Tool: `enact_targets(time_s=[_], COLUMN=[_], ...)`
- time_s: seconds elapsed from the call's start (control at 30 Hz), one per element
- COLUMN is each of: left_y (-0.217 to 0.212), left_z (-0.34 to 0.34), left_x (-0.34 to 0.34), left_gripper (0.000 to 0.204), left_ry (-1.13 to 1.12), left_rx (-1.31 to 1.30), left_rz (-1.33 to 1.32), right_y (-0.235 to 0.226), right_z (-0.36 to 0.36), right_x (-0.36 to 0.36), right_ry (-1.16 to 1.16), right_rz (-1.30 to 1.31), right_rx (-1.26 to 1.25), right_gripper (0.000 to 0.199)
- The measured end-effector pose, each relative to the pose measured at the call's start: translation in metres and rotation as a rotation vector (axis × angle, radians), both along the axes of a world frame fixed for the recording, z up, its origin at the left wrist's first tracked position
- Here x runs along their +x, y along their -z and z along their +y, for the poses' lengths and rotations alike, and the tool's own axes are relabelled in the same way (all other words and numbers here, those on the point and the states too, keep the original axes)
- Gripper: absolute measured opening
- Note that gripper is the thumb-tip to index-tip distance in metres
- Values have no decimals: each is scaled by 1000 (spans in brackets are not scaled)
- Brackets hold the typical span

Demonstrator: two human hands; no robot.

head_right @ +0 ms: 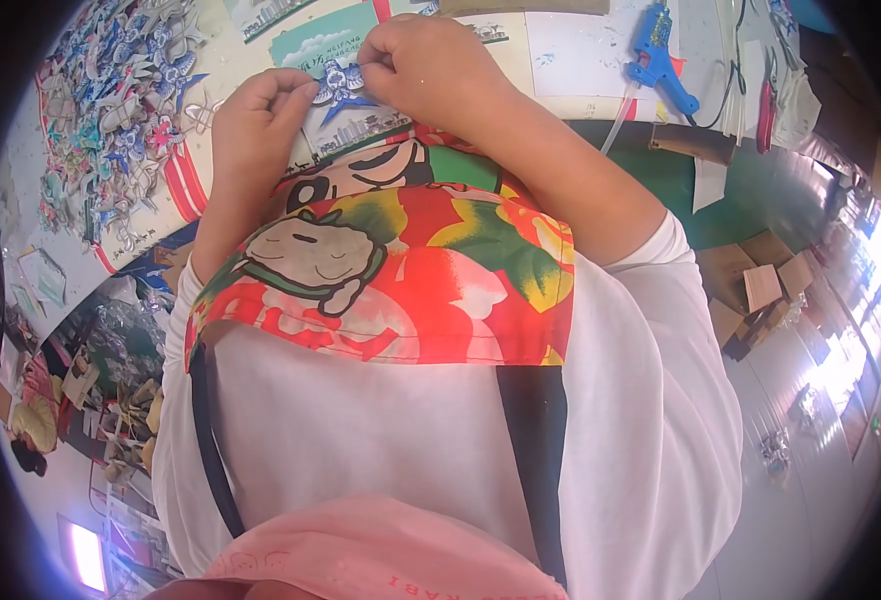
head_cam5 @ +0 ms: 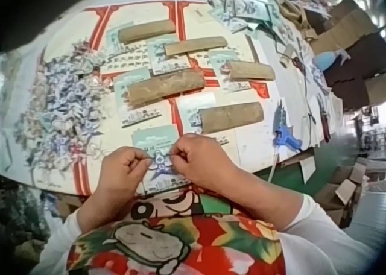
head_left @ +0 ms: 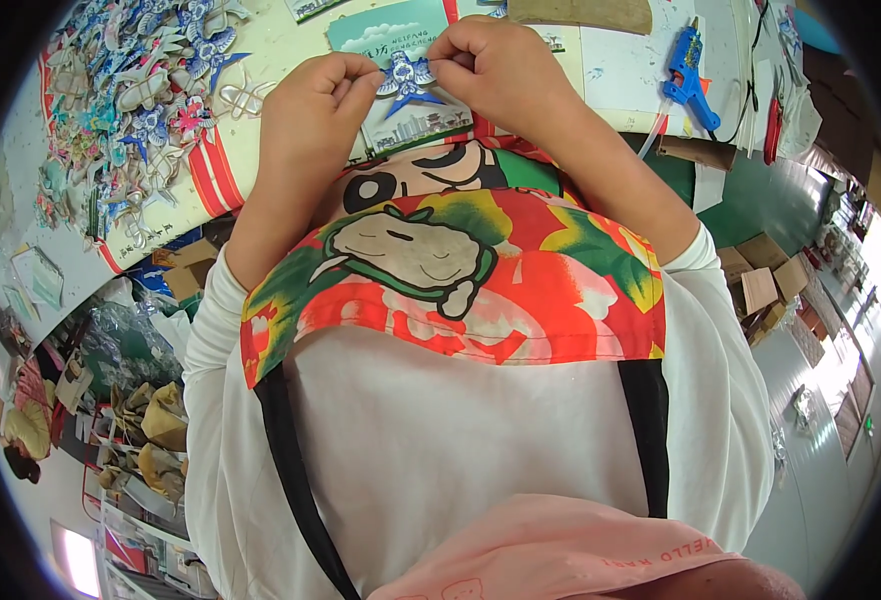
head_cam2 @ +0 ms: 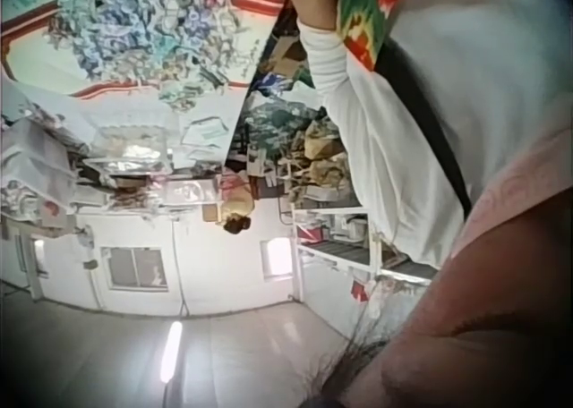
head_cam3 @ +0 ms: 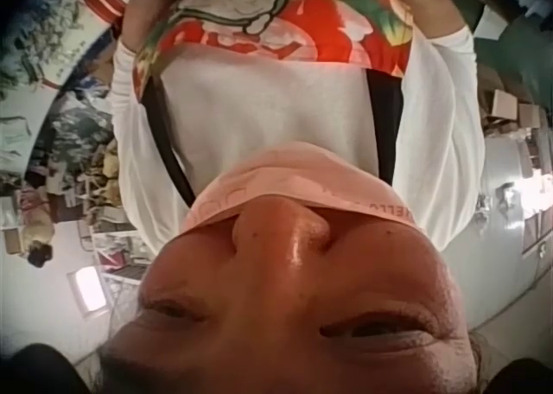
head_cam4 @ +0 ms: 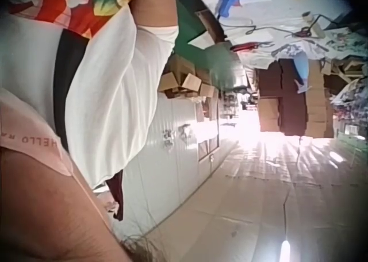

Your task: Applying glue to small decorative bows and attaching them to packaging cards.

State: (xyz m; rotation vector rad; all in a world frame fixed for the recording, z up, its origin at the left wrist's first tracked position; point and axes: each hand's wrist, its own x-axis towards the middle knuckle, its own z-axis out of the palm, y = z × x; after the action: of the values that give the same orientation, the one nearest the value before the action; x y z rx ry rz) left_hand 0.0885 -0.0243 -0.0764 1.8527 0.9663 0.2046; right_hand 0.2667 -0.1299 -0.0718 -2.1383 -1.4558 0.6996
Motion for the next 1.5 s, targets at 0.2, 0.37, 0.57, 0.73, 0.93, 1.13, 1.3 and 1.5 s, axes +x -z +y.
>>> enact_targets(time_s=[0.2, 0.37, 0.57, 0.73, 0.93, 1.13, 1.3, 1.5], left_y=[0, -4, -3, -5, -13, -9, -10, 0], left_z=[0, 2, 2, 1, -3, 12, 7, 11], left_x=[0, 5, 7, 11, 9, 7, 7, 4], left_gripper=[19, 24, 27, 28, 29, 33, 35, 31], left_ry=[31, 16, 21, 20, 0, 47, 132, 89], left_rx=[45, 6, -14, -24, -12, 332, 494, 372], left_rz=[58, 75, 107, 108, 125, 101, 184, 18], right_y=[1, -2, 3, 3, 3, 3, 5, 9], right_z=[1, 0, -2, -4, -11, -10, -12, -13], right_x=[0, 1, 2, 5, 3, 5, 4, 5], right_ry=[-18, 27, 9, 14, 1, -2, -9, -20], right_rz=[-22, 51, 19, 12, 29, 50, 50, 33], right_rx=[-2, -35, 6, 31, 69, 81, 91, 118], right_gripper=[11, 11, 10, 9, 9, 9, 8, 8])
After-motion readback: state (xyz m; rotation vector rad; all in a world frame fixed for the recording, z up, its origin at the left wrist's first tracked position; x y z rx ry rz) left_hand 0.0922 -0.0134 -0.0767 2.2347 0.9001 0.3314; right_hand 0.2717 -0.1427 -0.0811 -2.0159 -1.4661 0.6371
